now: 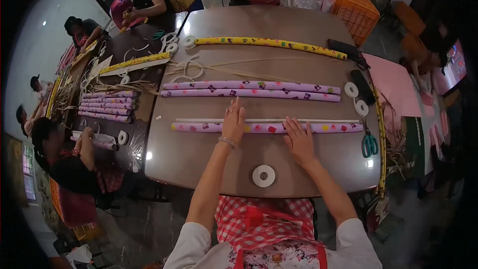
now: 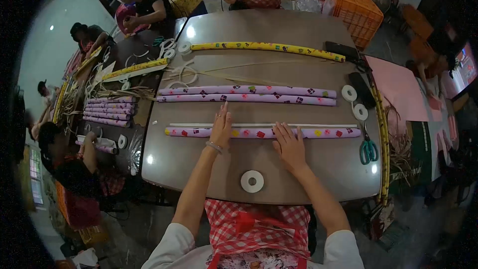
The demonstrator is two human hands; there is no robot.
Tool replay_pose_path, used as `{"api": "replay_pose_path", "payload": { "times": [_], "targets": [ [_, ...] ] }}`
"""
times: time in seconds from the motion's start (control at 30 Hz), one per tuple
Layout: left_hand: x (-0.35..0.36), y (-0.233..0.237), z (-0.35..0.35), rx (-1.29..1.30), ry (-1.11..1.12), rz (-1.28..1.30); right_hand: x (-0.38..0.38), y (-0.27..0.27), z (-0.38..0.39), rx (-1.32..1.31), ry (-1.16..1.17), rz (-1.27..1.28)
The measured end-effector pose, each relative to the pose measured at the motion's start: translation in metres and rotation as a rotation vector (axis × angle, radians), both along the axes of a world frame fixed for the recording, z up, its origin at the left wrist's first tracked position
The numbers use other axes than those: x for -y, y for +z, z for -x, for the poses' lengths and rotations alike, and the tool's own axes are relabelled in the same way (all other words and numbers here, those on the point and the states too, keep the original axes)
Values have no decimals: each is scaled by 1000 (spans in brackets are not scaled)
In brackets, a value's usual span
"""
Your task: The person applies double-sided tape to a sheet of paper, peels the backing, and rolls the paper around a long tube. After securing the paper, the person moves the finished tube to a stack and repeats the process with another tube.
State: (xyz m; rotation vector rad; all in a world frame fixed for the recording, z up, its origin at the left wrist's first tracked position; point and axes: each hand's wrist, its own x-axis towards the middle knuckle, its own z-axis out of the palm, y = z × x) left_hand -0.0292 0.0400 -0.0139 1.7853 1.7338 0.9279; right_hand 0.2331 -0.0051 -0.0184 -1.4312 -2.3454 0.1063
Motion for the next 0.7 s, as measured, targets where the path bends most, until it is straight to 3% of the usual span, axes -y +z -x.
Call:
{"api": "replay_pose_path", "payload": {
  "times": [0.13, 0.5, 0.7],
  "targets": [
    [14, 10, -3, -153, -56, -144, 1, 3, 0, -11, 7, 8],
    [63, 13, -51, -360, -195, -230, -3, -1, 0, 32, 13, 8],
    [50, 9, -55, -444, -101, -254, -4, 2, 2, 59, -1, 21]
  ]
}}
